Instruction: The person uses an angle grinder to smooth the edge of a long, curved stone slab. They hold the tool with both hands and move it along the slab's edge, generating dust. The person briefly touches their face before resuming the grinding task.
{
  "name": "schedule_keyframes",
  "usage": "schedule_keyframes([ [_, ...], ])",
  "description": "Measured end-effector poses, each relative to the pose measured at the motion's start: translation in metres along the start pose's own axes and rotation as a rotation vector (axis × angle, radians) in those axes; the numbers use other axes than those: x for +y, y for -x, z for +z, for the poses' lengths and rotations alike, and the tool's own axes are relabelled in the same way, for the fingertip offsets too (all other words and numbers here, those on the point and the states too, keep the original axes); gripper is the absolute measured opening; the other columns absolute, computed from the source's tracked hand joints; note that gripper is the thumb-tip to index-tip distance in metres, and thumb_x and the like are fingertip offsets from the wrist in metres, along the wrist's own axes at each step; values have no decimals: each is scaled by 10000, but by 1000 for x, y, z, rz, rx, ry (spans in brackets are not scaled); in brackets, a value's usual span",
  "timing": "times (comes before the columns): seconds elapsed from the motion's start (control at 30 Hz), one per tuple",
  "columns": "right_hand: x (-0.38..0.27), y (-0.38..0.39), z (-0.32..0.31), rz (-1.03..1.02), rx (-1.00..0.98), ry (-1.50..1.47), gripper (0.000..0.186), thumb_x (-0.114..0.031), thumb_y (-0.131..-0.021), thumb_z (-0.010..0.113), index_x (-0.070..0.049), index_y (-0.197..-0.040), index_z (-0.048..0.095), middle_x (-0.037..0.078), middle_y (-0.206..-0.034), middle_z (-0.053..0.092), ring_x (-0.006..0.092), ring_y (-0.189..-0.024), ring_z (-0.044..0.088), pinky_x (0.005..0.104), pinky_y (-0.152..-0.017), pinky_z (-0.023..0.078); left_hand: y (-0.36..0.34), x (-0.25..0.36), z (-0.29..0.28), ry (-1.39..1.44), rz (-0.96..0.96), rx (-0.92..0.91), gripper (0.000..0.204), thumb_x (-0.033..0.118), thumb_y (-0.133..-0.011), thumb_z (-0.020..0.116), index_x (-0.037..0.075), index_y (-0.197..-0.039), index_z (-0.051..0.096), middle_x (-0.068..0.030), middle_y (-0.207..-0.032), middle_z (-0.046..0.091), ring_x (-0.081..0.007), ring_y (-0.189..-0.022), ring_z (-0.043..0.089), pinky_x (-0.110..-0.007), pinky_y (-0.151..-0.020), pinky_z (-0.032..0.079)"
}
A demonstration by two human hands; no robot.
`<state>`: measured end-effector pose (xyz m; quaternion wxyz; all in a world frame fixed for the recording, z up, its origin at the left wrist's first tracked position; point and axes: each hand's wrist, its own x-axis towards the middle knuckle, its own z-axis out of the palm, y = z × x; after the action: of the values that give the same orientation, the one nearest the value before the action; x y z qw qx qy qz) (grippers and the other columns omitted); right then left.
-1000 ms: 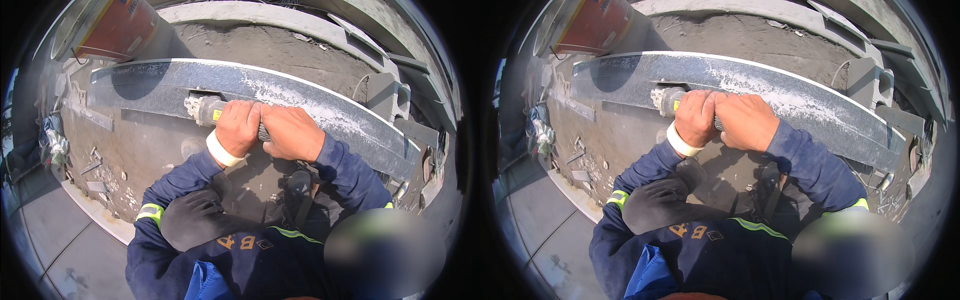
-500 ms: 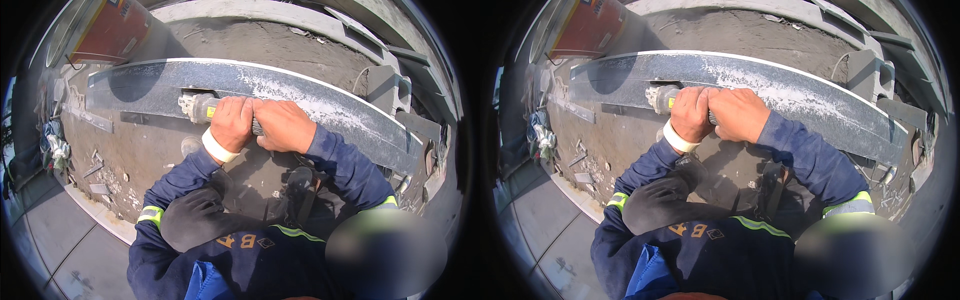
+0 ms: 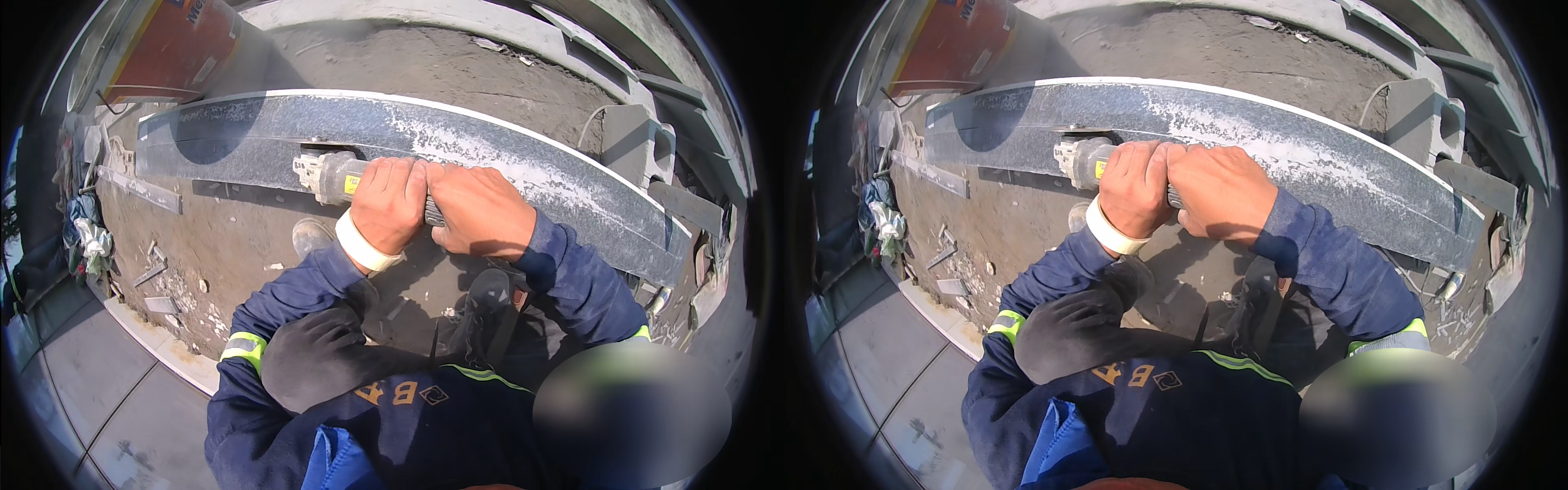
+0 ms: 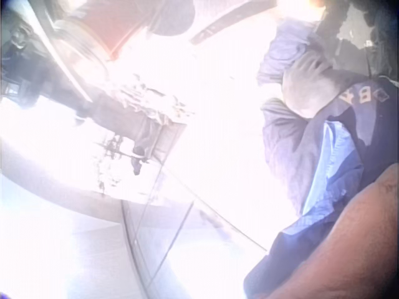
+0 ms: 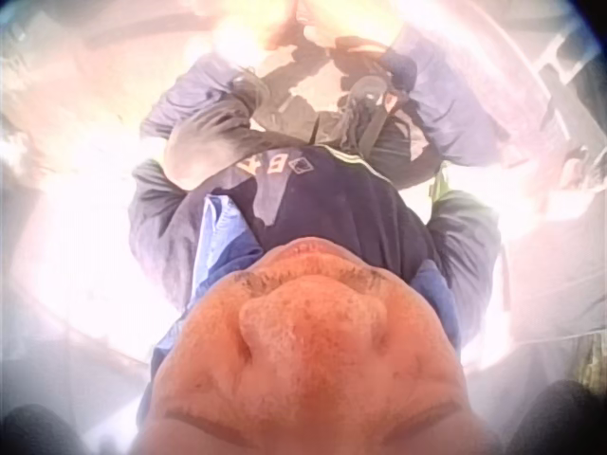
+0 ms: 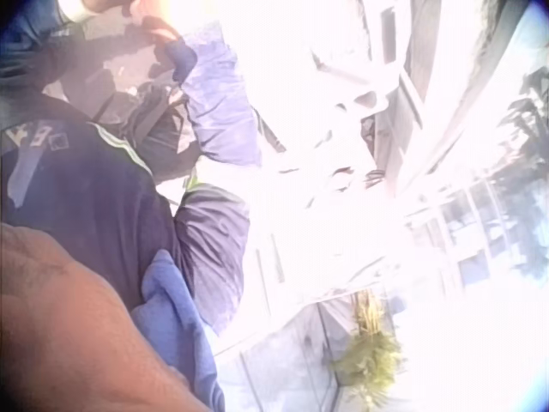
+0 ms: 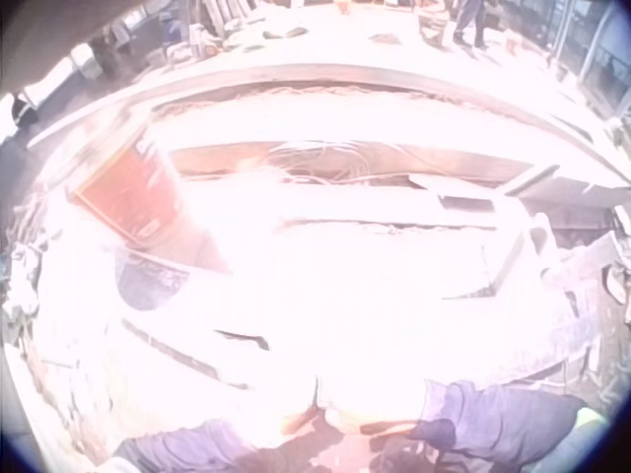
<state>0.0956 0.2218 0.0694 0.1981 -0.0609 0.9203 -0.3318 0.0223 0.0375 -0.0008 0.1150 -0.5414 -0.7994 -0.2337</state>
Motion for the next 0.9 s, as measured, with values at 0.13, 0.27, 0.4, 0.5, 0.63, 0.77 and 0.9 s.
schedule_keyframes([
  [0.13, 2, -12, 8, 19, -18, -8, 469, -159, -746, 807, 82, -1088, 595, 292, -980, 697, 498, -932, 698, 527, -796, 569, 4, -7, 0, -18, -9, -30, 443, 98, -725, 779, -46, -1128, 666, -187, -1057, 693, -376, -959, 690, -462, -862, 554],
  [0.27, 1, -2, 3, -2, 19, -3, 479, -169, -747, 813, 80, -1093, 595, 291, -983, 699, 496, -927, 700, 523, -800, 571, 0, -2, -3, -22, 10, -15, 479, 118, -712, 776, -62, -1141, 660, -196, -1060, 689, -375, -963, 690, -464, -869, 554],
  [0.4, -1, 20, -5, 14, 13, 17, 475, -166, -750, 808, 78, -1099, 596, 288, -986, 698, 498, -923, 698, 523, -803, 569, -13, 20, -14, 24, 29, -43, 507, 134, -704, 765, -80, -1150, 652, -204, -1056, 686, -371, -964, 692, -465, -871, 555],
  [0.5, -1, 24, -8, 14, 34, 17, 481, -168, -750, 808, 75, -1110, 600, 286, -987, 697, 493, -925, 699, 522, -806, 570, -16, 22, -15, 8, 35, -38, 497, 121, -709, 758, -82, -1150, 654, -204, -1047, 688, -369, -954, 694, -461, -868, 557],
  [0.63, 3, 8, 3, -5, 43, 1, 487, -163, -746, 811, 70, -1117, 599, 290, -997, 700, 484, -931, 706, 522, -806, 573, -2, 8, 0, -26, 13, -23, 462, 96, -724, 759, -72, -1143, 661, -200, -1044, 694, -373, -954, 695, -460, -864, 556],
  [0.77, 0, -9, 2, 23, -81, 74, 339, -93, -717, 768, 74, -992, 663, 252, -902, 726, 447, -877, 734, 511, -765, 590, 0, -1, 0, -20, -19, -20, 427, 82, -734, 767, -51, -1128, 672, -197, -1054, 702, -380, -956, 697, -458, -861, 554],
  [0.9, 3, -3, 5, -6, 40, 28, 391, -112, -722, 779, 79, -1038, 648, 271, -956, 720, 460, -895, 725, 517, -781, 587, -3, 4, -4, -9, -14, -13, 420, 81, -733, 760, -64, -1115, 667, -201, -1039, 697, -381, -951, 699, -463, -855, 555],
])
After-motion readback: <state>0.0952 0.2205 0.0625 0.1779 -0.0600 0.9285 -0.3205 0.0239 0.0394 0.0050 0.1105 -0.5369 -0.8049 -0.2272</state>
